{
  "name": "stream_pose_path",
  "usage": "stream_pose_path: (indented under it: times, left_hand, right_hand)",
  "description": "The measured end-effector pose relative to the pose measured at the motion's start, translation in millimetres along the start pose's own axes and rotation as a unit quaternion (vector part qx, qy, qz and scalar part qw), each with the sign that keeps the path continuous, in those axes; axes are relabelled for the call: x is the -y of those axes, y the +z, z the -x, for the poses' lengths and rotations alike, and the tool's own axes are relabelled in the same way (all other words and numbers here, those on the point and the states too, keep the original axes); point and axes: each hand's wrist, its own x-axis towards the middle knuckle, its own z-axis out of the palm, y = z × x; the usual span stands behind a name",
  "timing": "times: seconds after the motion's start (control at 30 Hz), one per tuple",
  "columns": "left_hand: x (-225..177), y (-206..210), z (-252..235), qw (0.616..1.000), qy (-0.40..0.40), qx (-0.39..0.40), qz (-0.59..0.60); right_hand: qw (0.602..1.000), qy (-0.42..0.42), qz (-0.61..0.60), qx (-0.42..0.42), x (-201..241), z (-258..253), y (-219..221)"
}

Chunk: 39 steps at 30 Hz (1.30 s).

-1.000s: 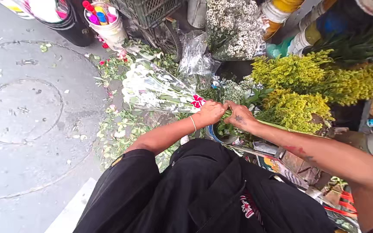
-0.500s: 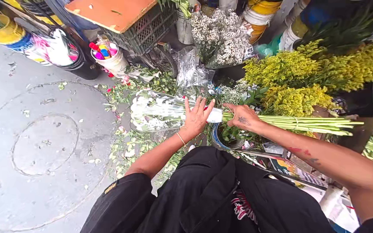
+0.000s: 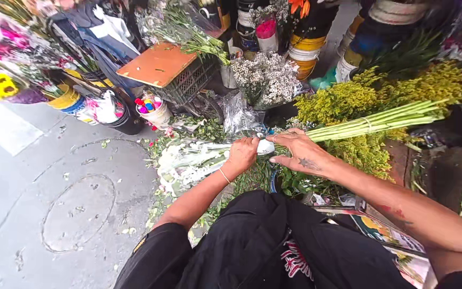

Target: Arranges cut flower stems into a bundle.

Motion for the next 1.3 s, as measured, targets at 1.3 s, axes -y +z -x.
stream_pose_path:
  times: [1.3]
  left_hand:
    - [-21, -95, -24, 0.951, -0.052, 0.177, 0.248]
  right_hand:
    - [0.907, -0.182, -0.161, -0.345, -14, 43, 42]
